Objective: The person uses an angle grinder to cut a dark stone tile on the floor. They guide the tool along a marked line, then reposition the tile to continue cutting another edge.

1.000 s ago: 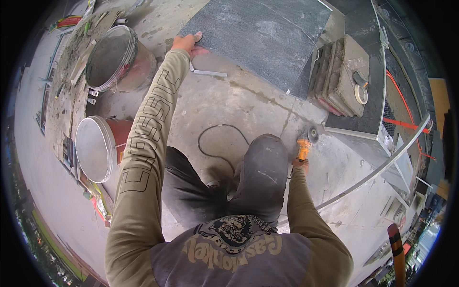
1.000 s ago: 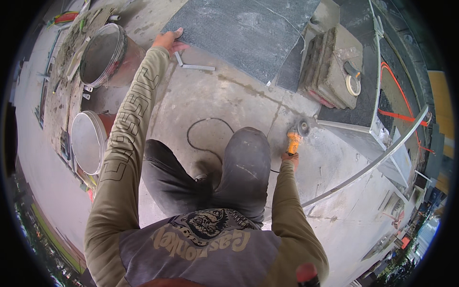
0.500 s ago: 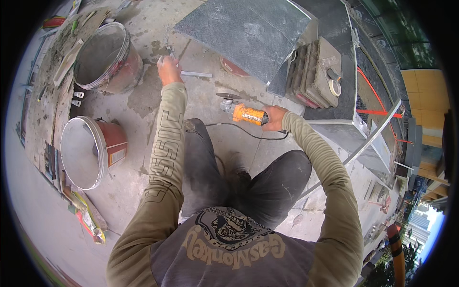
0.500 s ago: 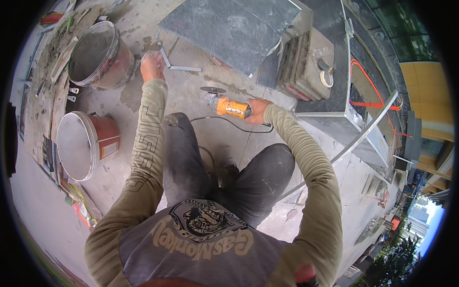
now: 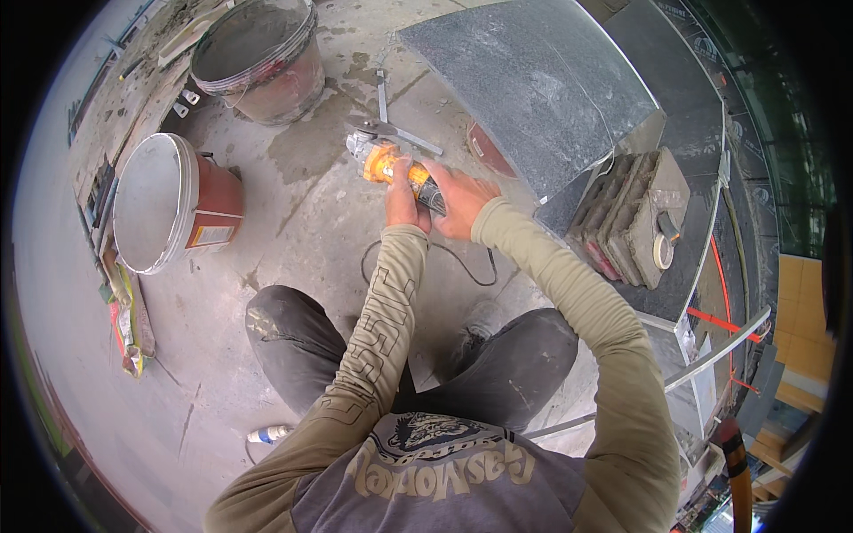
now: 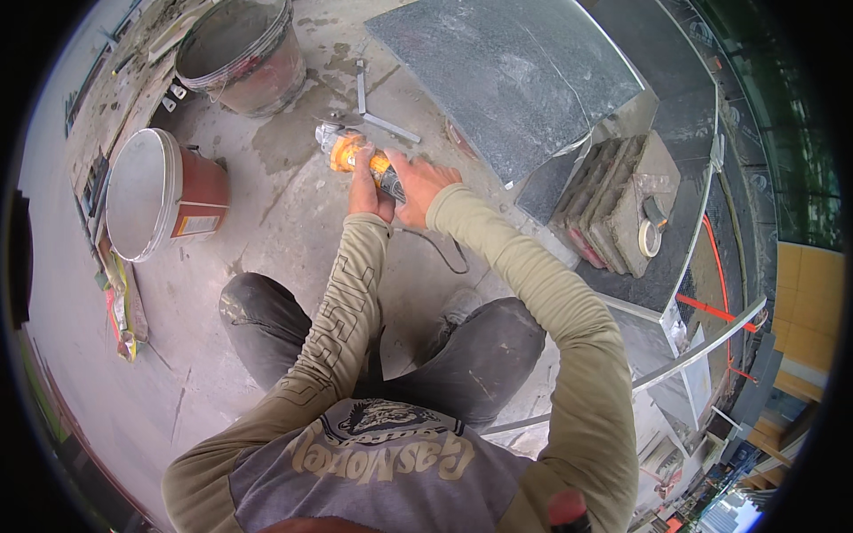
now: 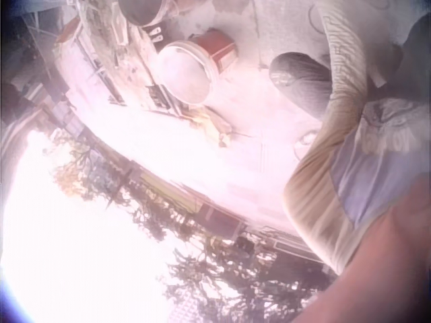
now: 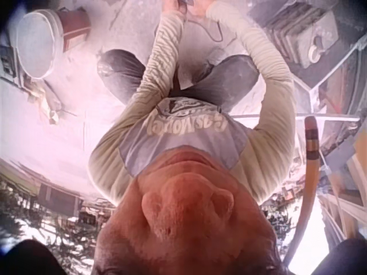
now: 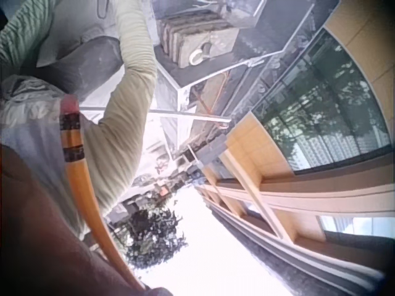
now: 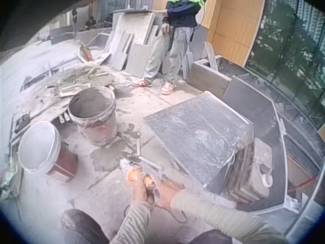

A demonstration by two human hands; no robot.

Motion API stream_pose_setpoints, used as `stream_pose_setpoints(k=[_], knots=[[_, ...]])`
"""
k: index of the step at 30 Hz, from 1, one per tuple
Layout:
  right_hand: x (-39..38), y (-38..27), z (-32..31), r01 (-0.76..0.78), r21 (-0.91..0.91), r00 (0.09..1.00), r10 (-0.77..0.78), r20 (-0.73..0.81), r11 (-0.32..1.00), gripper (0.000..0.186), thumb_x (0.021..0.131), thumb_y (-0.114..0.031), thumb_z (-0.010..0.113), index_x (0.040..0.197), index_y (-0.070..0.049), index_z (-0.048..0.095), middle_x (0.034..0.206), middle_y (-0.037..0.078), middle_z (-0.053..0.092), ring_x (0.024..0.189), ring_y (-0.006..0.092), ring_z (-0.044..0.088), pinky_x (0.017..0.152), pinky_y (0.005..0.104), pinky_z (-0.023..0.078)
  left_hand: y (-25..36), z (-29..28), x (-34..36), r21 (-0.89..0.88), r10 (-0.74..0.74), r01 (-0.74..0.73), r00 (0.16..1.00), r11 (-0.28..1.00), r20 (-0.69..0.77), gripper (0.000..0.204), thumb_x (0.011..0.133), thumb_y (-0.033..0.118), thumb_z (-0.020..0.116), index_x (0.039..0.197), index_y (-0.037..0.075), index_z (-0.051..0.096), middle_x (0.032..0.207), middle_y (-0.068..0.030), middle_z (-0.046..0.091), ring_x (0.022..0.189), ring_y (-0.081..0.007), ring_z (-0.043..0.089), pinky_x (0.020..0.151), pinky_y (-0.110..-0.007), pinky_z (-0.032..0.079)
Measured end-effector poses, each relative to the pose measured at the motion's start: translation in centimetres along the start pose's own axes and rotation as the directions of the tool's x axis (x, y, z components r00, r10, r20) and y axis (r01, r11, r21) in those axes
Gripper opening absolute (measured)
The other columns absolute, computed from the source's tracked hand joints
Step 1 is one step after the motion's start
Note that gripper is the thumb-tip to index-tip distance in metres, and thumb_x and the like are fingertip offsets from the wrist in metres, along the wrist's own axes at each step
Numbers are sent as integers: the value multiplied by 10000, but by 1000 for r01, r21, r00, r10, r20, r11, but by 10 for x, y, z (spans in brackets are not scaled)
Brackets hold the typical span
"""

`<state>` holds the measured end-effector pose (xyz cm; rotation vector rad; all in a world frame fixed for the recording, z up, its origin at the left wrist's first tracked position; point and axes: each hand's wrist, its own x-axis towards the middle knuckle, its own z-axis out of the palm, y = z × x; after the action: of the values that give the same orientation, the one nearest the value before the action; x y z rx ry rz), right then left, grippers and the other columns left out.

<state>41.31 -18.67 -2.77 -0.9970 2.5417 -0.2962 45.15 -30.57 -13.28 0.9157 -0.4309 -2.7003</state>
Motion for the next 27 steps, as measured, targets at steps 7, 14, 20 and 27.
stream_pose_setpoints(k=[7,14,20,27], knots=[[35,-13,-22,-99,78,979,111,-170,992,805,788,-270,803,1484,-95,437,1012,225,749,1005,443,736,902,543,573,56,52,21,202,219,-274,942,940,255,399,1007,268,702,1278,7,569,1158,-131,723,983,-228,721,893,-383,585],[73,-12,-33,-127,305,953,201,-226,944,628,744,-328,837,1219,-7,582,960,200,760,967,413,751,895,498,574,26,24,2,7,-123,124,970,992,208,491,1122,366,442,1404,-29,519,1354,-204,671,1240,-335,668,1094,-502,526],[89,-23,-33,-119,240,932,192,-308,963,559,784,-289,809,1206,-8,573,1014,227,768,1010,436,745,928,515,572,-26,39,-26,-193,-149,174,979,966,138,403,1134,259,416,1374,-34,555,1349,-207,672,1255,-343,666,1116,-520,526],[86,-34,-17,-144,187,901,206,-380,972,547,778,-284,813,1205,-28,584,1067,243,764,1032,445,740,932,525,571,-36,31,-24,-354,-80,96,995,930,60,345,1118,146,419,1366,-55,550,1339,-220,674,1224,-348,684,1086,-502,566]])
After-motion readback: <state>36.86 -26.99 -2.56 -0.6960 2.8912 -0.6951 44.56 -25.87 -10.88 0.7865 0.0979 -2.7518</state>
